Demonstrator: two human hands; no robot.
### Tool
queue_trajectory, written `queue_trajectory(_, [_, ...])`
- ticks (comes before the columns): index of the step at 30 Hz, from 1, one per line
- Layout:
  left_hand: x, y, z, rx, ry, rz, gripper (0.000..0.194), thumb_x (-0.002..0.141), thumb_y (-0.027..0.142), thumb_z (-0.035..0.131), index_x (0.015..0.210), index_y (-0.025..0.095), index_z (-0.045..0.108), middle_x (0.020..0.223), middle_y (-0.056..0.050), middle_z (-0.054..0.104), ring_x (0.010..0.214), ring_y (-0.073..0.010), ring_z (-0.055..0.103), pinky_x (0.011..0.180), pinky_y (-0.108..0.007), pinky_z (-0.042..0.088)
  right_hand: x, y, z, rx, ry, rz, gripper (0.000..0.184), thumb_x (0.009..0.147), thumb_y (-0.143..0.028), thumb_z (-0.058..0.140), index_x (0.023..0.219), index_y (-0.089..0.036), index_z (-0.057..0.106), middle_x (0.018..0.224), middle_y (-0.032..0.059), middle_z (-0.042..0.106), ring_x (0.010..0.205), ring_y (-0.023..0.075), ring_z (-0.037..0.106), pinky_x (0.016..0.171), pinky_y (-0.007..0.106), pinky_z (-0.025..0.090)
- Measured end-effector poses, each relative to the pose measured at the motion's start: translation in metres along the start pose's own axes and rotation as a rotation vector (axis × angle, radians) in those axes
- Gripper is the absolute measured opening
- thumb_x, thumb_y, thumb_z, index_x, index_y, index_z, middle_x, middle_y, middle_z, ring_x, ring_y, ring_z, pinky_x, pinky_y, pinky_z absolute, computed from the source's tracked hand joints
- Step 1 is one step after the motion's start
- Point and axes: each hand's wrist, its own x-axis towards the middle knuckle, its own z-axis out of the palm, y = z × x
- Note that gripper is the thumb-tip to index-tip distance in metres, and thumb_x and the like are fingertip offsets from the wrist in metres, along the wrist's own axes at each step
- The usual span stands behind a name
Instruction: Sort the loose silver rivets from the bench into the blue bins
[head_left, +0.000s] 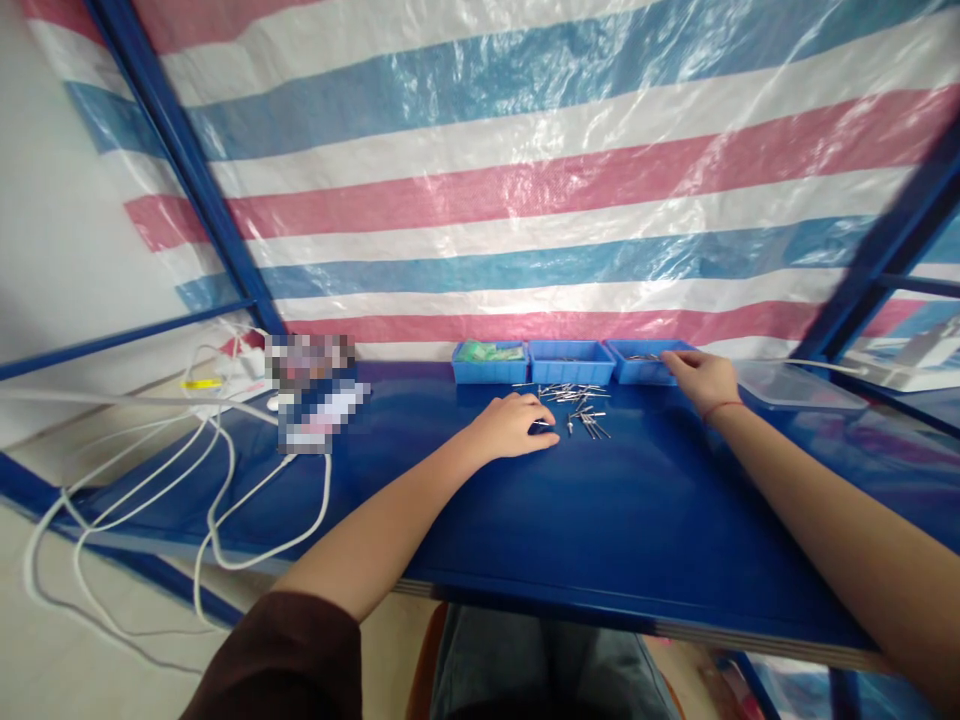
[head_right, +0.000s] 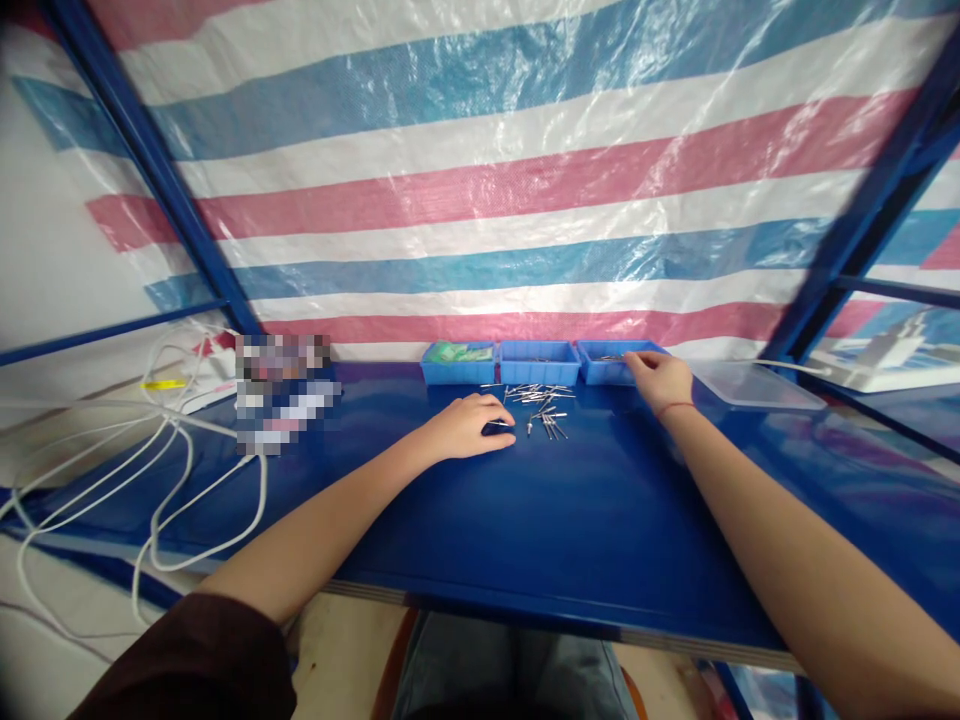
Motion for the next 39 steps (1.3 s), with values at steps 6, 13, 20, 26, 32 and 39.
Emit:
queue_trajectory(6, [0.004, -0.006, 0.004, -0.051, 0.025, 0.058, 0.017, 0.081, 0.022, 0.052, 0.085, 0.023, 0.068, 0.090, -0.003, 0.064, 0.087, -0.0176, 0.058, 0.084, -0.030, 0.042, -0.008, -0.010, 0.001, -0.098, -0.020, -0.111, 0.030, 0.076, -0.032, 0.052, 0.088, -0.012, 0.070, 0.081, 0.0143, 0.067, 0.077, 0.0229, 0.059, 0.069, 0.033, 0.039])
queue_trajectory(13, [0.005, 0.000, 0.010, -0.106, 0.100, 0.024, 0.021, 0.083, 0.019, 0.050, 0.098, 0.022, 0.064, 0.093, -0.005, 0.064, 0.088, -0.0183, 0.059, 0.085, -0.033, 0.044, -0.038, -0.038, 0.014, -0.035, -0.240, -0.436, 0.028, 0.077, -0.032, 0.051, 0.085, -0.015, 0.070, 0.077, 0.0069, 0.069, 0.065, 0.0189, 0.059, 0.065, 0.031, 0.044])
queue_trajectory(20, [0.011, 0.001, 0.018, -0.548, 0.323, -0.144, 0.027, 0.082, 0.026, 0.053, 0.107, 0.018, 0.058, 0.086, -0.003, 0.066, 0.070, -0.0118, 0.060, 0.072, -0.027, 0.048, -0.086, -0.075, 0.017, 0.199, -0.649, -0.618, 0.029, 0.077, -0.037, 0.055, 0.093, -0.019, 0.070, 0.079, 0.0036, 0.070, 0.056, 0.0132, 0.055, 0.054, 0.027, 0.045])
queue_trajectory(26, [0.013, 0.008, 0.018, -0.849, 0.378, -0.237, 0.026, 0.076, 0.028, 0.061, 0.098, 0.013, 0.059, 0.082, -0.006, 0.068, 0.070, -0.0123, 0.062, 0.070, -0.026, 0.048, -0.098, -0.089, 0.013, 0.159, -0.611, -0.741, 0.022, 0.080, -0.035, 0.054, 0.083, -0.022, 0.071, 0.081, 0.0030, 0.071, 0.059, 0.0141, 0.058, 0.057, 0.026, 0.044])
queue_trajectory(32, [0.012, 0.023, 0.015, -0.999, 0.481, -0.218, 0.027, 0.071, 0.025, 0.067, 0.094, 0.014, 0.058, 0.089, -0.007, 0.068, 0.082, -0.0151, 0.064, 0.081, -0.031, 0.048, -0.098, -0.088, 0.013, 0.171, -0.561, -0.688, 0.023, 0.082, -0.035, 0.051, 0.081, -0.018, 0.067, 0.067, 0.0025, 0.066, 0.055, 0.0135, 0.055, 0.055, 0.026, 0.043])
queue_trajectory(39, [0.012, 0.022, 0.013, -0.931, 0.560, -0.152, 0.025, 0.075, 0.031, 0.063, 0.093, 0.015, 0.059, 0.093, -0.007, 0.066, 0.075, -0.0128, 0.063, 0.075, -0.028, 0.050, -0.098, -0.083, 0.026, 0.460, -0.662, -0.421, 0.030, 0.078, -0.045, 0.055, 0.085, -0.016, 0.060, 0.072, 0.0034, 0.062, 0.054, 0.0118, 0.053, 0.054, 0.027, 0.046])
